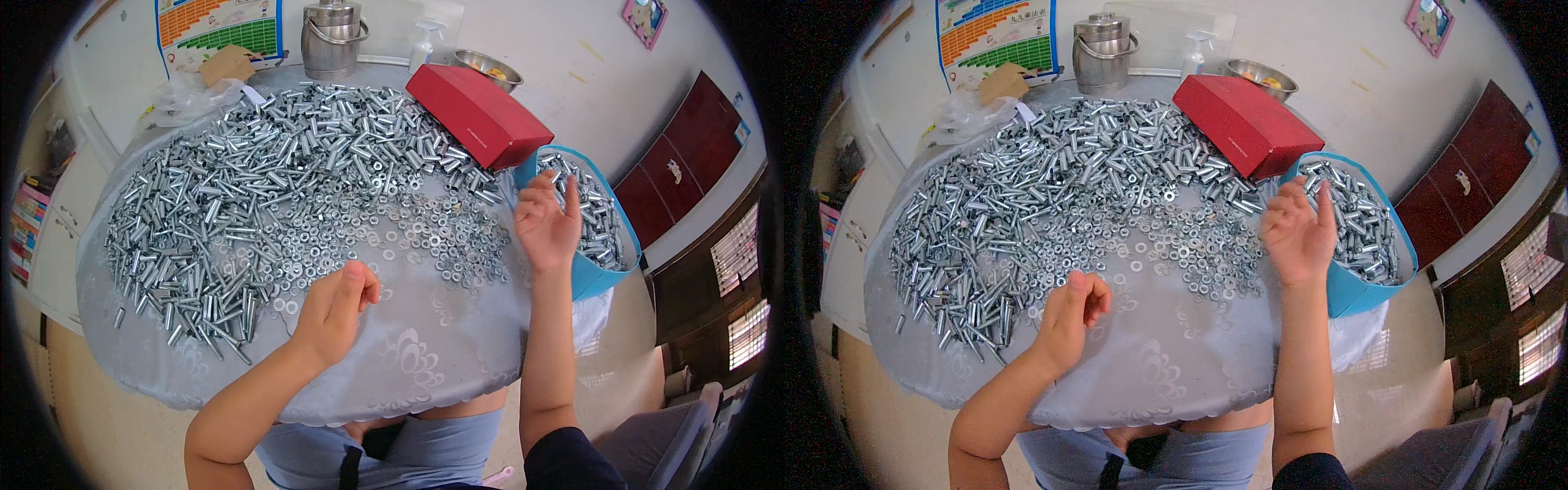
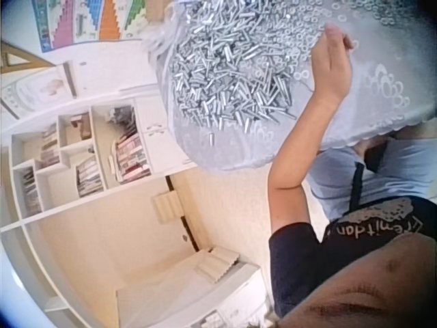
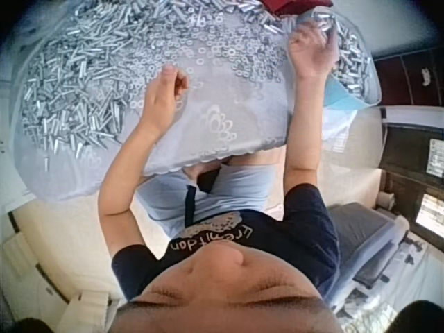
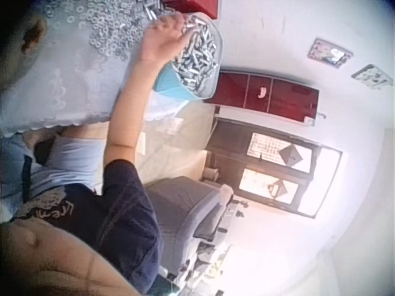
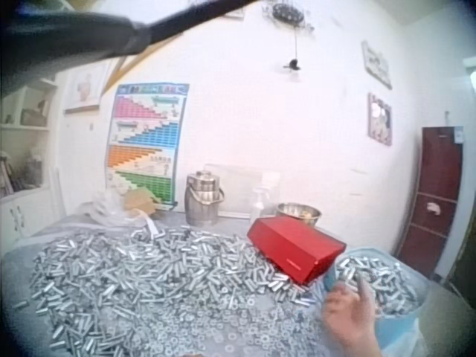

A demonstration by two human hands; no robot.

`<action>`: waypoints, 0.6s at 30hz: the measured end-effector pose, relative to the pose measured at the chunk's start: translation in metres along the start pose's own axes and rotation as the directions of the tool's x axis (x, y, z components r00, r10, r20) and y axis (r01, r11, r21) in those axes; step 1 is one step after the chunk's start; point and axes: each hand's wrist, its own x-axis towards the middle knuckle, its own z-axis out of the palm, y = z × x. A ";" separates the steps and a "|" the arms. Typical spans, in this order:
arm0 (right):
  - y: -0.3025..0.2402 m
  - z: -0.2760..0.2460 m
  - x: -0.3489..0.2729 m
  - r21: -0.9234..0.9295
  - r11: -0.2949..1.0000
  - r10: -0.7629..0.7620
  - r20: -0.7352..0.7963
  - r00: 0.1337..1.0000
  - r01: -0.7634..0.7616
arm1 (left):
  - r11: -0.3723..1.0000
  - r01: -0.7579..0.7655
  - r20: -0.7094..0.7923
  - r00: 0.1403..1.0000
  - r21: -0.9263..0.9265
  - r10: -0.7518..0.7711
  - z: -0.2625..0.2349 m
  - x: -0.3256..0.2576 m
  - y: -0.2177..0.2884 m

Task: The person sits at a table covered with a large pile of metal bolts, nuts, and washers. They repeatedly pick up a bolt, slide a washer onto it, and screw a nut onto the bolt by hand. The completed fastener assemblies are placed into a blue plastic bin on the right side of the table.

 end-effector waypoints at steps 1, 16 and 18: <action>0.004 -0.001 0.000 -0.062 0.998 0.028 -0.012 1.000 -0.029 | 1.000 -0.006 -0.001 1.000 0.004 0.006 0.000 0.000 0.000; 0.072 -0.004 -0.005 -0.881 0.405 0.040 -0.249 0.968 -0.244 | 0.557 -0.320 -0.105 0.793 0.767 0.600 -0.030 -0.001 0.008; 0.069 -0.005 -0.007 -0.918 0.323 0.032 -0.233 0.972 -0.231 | 0.475 -0.254 -0.167 0.715 0.843 0.678 -0.054 -0.013 0.003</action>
